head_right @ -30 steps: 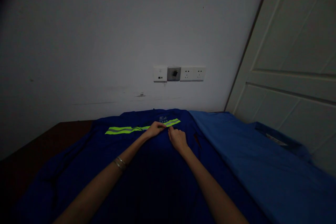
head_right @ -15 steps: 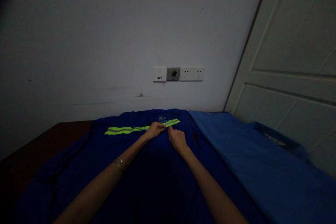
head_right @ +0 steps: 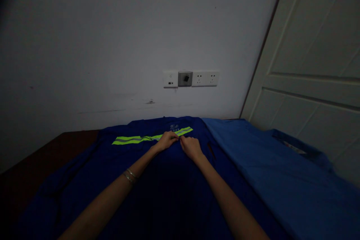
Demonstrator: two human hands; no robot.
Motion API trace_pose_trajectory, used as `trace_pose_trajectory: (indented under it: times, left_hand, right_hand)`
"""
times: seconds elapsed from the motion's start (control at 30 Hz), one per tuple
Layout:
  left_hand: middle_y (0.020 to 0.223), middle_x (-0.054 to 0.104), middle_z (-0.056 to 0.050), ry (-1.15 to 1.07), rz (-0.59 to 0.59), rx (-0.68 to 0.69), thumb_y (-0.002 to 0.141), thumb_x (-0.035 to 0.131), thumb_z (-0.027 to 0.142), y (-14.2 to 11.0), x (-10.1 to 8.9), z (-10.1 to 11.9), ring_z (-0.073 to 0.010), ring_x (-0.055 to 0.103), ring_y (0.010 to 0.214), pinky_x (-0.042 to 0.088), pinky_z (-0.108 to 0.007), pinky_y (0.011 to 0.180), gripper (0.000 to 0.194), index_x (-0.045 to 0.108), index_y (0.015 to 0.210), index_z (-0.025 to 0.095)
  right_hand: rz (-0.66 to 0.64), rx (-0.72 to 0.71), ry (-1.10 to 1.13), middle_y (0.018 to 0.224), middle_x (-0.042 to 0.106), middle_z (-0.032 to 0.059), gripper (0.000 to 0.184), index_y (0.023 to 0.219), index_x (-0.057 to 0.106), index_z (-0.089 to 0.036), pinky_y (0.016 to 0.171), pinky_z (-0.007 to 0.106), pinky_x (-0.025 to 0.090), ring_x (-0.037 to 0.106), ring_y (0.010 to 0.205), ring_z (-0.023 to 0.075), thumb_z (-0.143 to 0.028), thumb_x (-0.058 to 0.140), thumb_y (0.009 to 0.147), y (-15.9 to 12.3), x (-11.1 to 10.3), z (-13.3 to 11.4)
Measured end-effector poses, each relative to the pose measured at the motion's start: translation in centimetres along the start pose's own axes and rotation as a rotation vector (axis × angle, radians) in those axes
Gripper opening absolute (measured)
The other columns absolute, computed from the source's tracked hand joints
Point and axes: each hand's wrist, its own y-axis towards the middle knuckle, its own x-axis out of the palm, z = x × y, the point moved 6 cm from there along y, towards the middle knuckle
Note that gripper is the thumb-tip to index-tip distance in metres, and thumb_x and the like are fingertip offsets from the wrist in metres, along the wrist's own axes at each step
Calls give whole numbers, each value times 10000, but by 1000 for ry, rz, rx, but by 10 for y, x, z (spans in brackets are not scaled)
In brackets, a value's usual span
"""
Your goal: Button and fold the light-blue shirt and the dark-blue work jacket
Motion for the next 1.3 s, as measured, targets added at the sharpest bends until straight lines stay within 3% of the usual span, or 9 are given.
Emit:
trace_pose_trajectory:
  times: [0.2, 0.33, 0.7, 1.3]
  left_hand:
    - [919, 708, -31, 38, -3, 1, 793, 576, 182, -1, 0, 1, -170, 617, 885, 429, -246, 825, 165, 710, 889, 178]
    - [914, 708, -34, 52, -15, 1, 788, 578, 170, -1, 0, 2, -180, 616, 883, 429, -249, 808, 167, 712, 886, 179]
    - [904, 703, -27, 86, -34, -18, 807, 556, 221, -1, 1, 1, -166, 609, 873, 422, -230, 791, 171, 706, 882, 189]
    - [851, 600, -15, -54, 38, 1, 775, 578, 179, -1, -6, 1, -139, 557, 818, 418, -237, 771, 84, 661, 786, 171]
  right_hand:
    - [66, 33, 22, 959, 683, 69, 342, 1189, 521, -279, 700, 276, 420, 634, 882, 209, -333, 358, 893, 5, -21, 15]
    - [-14, -39, -9, 990, 676, 71, 324, 1159, 545, -292, 714, 279, 422, 630, 897, 207, -314, 371, 888, 6, -14, 9]
    - [-11, -124, -39, 944, 682, 64, 304, 1034, 584, -254, 684, 272, 421, 641, 856, 205, -299, 306, 921, 3, -7, 5]
    - [-25, -126, 17, 972, 674, 70, 331, 1018, 598, -257, 701, 263, 398, 626, 875, 188, -346, 291, 931, 5, -8, 10]
